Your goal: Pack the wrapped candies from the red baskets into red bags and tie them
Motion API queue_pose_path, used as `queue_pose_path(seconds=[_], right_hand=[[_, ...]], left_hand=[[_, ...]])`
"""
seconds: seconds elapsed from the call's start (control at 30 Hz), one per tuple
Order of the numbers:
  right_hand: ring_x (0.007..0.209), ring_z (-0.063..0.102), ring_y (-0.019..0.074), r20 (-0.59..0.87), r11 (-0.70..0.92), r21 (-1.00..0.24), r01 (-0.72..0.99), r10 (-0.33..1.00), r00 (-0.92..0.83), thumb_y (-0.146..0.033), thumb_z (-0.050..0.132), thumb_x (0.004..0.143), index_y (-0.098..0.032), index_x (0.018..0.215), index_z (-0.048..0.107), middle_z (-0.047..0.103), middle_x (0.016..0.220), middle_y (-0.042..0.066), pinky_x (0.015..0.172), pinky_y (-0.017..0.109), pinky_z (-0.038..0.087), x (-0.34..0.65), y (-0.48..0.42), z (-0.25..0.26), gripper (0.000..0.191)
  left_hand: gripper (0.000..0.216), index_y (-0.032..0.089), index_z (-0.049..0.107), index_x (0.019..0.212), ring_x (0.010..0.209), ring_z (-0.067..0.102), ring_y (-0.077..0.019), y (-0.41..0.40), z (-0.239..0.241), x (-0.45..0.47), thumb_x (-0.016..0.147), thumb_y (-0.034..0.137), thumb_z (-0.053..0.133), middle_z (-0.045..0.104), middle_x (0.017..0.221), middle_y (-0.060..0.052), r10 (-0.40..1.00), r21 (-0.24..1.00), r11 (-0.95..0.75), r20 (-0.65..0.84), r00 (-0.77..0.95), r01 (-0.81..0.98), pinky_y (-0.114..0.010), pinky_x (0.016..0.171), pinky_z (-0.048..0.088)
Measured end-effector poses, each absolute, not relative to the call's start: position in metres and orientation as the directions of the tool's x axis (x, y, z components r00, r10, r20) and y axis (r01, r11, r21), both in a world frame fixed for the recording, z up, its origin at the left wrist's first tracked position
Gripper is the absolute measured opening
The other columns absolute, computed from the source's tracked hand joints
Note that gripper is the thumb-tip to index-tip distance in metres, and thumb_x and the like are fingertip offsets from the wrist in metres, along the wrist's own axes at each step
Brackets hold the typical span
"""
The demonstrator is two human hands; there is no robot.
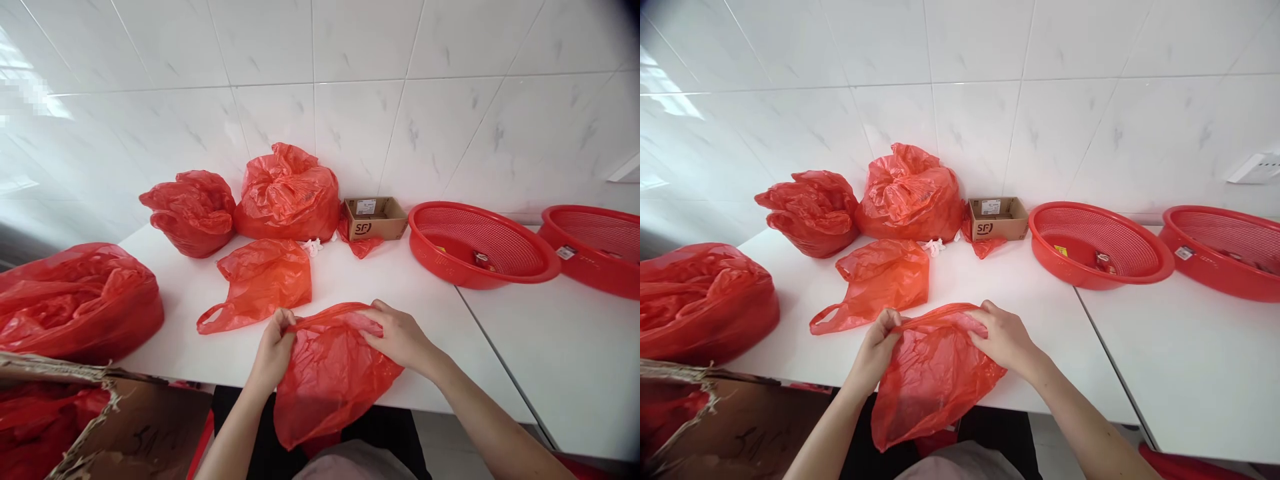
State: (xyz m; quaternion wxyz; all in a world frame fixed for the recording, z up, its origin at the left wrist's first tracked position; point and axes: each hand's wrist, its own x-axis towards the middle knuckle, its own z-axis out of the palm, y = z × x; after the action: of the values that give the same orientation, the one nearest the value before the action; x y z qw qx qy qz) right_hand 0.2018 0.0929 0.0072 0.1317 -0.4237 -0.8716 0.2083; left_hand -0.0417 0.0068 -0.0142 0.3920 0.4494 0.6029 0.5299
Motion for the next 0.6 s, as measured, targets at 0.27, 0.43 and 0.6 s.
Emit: queue_pose_path(seconds=[0.27, 0.43, 0.6], right_hand=[[0.084, 0.06, 0.0211, -0.013, 0.593, -0.136, 0.794, 0.8, -0.6, -0.02, 0.061, 0.08, -0.028, 0.134, 0.051, 0.051, 0.106, 0.006, 0.064, 0.03, 0.041, 0.207, 0.104, -0.013, 0.055], [0.088, 0.059, 0.0228, -0.058, 0.562, -0.175, 0.809, 0.814, -0.578, -0.03, 0.067, 0.077, -0.029, 0.131, 0.052, 0.05, 0.108, 0.007, 0.065, 0.031, 0.043, 0.21, 0.111, -0.01, 0.056], [0.092, 0.06, 0.0238, -0.095, 0.533, -0.2, 0.822, 0.825, -0.558, -0.027, 0.067, 0.075, -0.029, 0.133, 0.05, 0.05, 0.111, 0.007, 0.067, 0.031, 0.045, 0.217, 0.118, -0.006, 0.061]], left_hand=[[0.033, 0.023, 0.047, 0.097, 0.062, 0.06, -0.0121, 0.005, -0.011, -0.041, 0.078, 0.042, 0.066, 0.06, 0.072, 0.003, 0.939, 0.949, 0.162, -0.233, -0.254, -0.271, -0.024, 0.062, 0.05], [0.029, 0.026, 0.049, 0.098, 0.067, 0.062, -0.0119, 0.0, -0.011, -0.045, 0.081, 0.044, 0.063, 0.059, 0.079, 0.002, 0.943, 0.957, 0.15, -0.214, -0.255, -0.25, -0.023, 0.062, 0.052], [0.009, 0.02, 0.064, 0.072, 0.048, 0.045, -0.0089, -0.005, -0.015, -0.047, 0.074, 0.028, 0.067, 0.044, 0.069, 0.002, 0.968, 0.979, 0.173, -0.15, -0.204, 0.104, -0.021, 0.042, 0.04]])
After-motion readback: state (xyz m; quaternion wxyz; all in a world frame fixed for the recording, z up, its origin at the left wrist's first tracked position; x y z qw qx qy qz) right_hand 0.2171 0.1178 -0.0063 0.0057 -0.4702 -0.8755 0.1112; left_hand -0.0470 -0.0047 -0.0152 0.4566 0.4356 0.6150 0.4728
